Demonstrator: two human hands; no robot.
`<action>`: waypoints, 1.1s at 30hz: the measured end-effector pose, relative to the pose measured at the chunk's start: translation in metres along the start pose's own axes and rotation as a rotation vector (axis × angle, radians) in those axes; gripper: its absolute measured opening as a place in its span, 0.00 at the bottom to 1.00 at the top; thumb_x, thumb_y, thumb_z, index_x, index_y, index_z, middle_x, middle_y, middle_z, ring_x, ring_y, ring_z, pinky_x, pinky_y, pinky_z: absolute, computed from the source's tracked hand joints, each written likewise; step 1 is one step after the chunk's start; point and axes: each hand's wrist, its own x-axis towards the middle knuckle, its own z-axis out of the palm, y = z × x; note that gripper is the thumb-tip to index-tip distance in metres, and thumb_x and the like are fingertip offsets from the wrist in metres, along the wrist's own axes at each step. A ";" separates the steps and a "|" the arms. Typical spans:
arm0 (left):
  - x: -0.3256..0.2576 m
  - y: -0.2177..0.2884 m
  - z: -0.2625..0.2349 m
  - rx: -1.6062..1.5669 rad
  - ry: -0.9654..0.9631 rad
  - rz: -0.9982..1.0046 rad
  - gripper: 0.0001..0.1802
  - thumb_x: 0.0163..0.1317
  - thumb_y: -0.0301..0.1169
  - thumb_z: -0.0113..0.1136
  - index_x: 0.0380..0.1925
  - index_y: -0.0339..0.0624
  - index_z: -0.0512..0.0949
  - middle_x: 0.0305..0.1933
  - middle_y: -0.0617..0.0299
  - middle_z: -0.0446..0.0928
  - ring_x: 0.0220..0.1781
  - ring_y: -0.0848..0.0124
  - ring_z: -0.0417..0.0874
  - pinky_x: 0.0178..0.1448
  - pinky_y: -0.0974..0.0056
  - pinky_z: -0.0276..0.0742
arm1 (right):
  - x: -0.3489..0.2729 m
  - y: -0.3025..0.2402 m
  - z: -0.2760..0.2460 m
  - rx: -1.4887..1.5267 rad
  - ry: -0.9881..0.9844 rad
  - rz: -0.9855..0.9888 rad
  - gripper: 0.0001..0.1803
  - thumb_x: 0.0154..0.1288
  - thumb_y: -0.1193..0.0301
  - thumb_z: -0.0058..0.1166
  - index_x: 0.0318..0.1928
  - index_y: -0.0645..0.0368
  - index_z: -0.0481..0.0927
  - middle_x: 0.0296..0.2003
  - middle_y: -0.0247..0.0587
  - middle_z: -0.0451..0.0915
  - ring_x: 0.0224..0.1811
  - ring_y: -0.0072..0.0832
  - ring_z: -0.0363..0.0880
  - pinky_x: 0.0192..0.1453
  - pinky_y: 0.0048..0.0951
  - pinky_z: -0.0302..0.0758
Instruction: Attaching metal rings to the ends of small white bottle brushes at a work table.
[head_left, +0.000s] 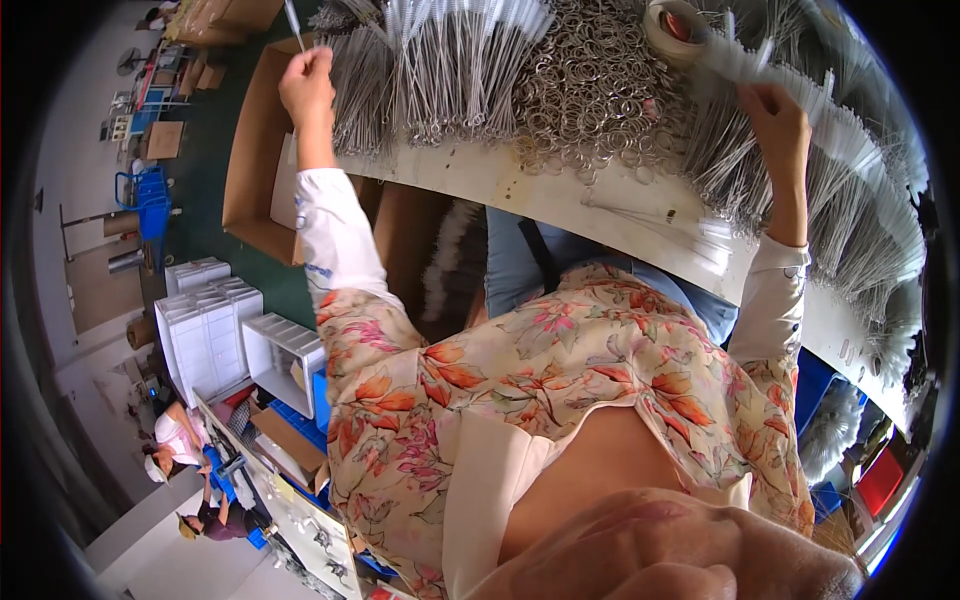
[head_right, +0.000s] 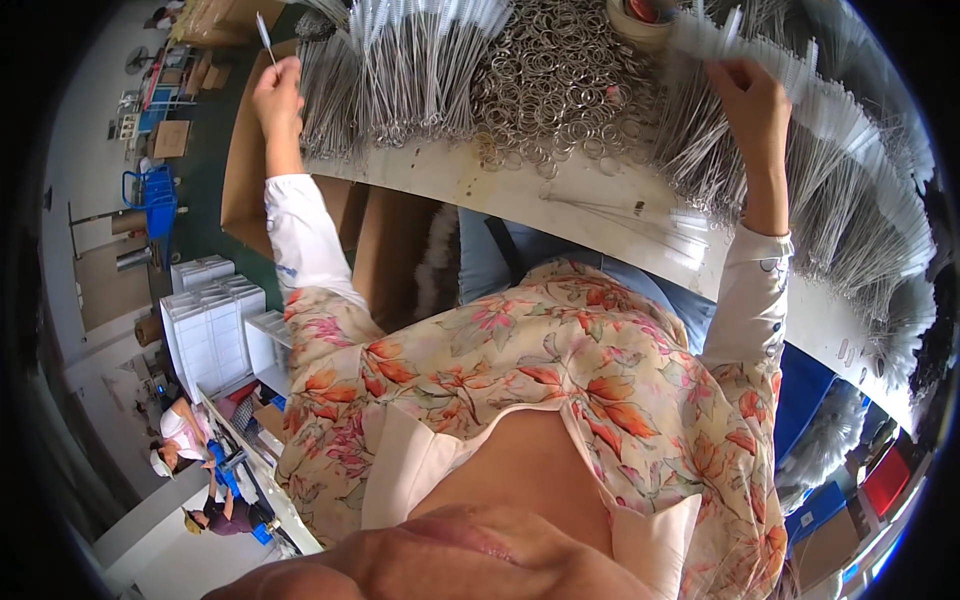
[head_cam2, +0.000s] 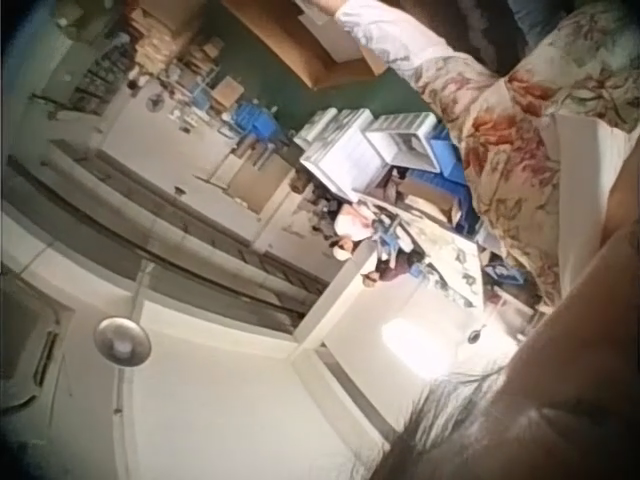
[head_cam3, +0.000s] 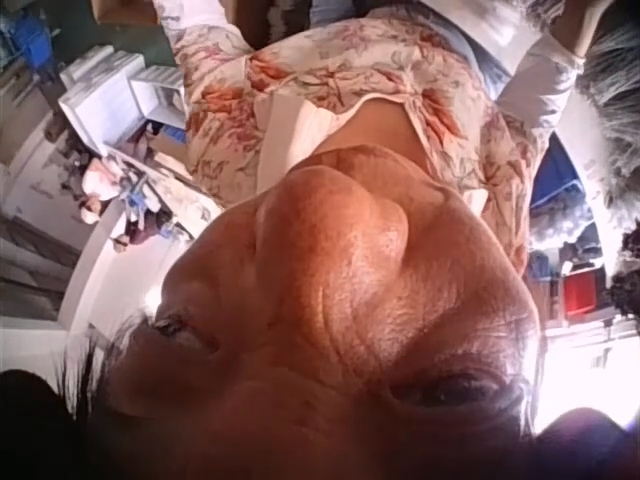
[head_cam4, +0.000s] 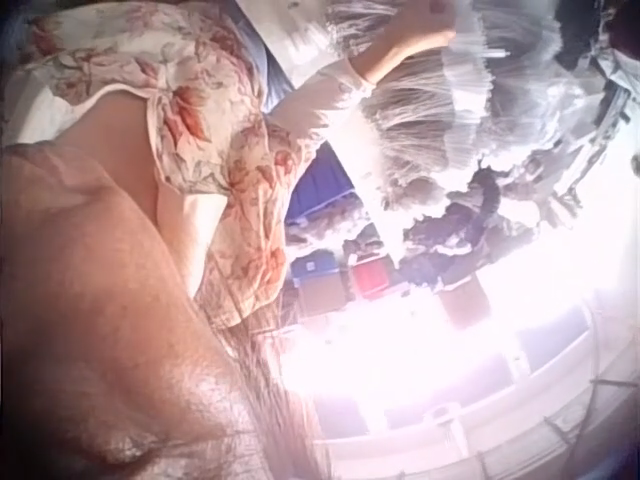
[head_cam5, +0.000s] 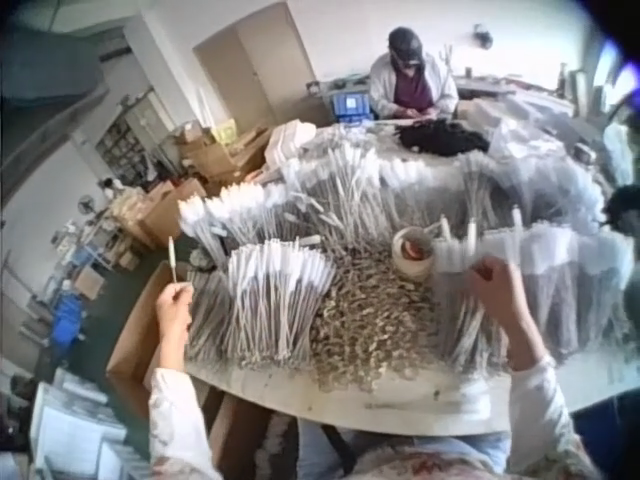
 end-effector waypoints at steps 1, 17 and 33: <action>0.023 -0.028 -0.014 0.213 -0.099 -0.059 0.12 0.52 0.36 0.65 0.32 0.40 0.81 0.25 0.66 0.78 0.19 0.79 0.72 0.20 0.69 0.66 | -0.002 0.003 -0.005 0.184 0.116 -0.037 0.15 0.56 0.61 0.58 0.40 0.56 0.81 0.26 0.33 0.80 0.27 0.22 0.77 0.33 0.24 0.72; 0.074 -0.098 -0.039 0.995 -0.548 0.271 0.10 0.51 0.32 0.58 0.25 0.35 0.79 0.23 0.54 0.79 0.25 0.66 0.79 0.34 0.62 0.72 | -0.065 0.131 -0.158 0.027 0.646 0.156 0.09 0.62 0.69 0.49 0.34 0.59 0.81 0.20 0.35 0.75 0.24 0.22 0.70 0.30 0.27 0.69; 0.040 -0.048 -0.042 0.604 -0.537 -0.264 0.06 0.59 0.28 0.54 0.30 0.36 0.74 0.21 0.64 0.75 0.10 0.81 0.59 0.11 0.72 0.49 | -0.023 0.138 -0.148 0.032 0.482 0.272 0.12 0.47 0.65 0.57 0.30 0.59 0.83 0.21 0.45 0.80 0.23 0.33 0.78 0.32 0.33 0.75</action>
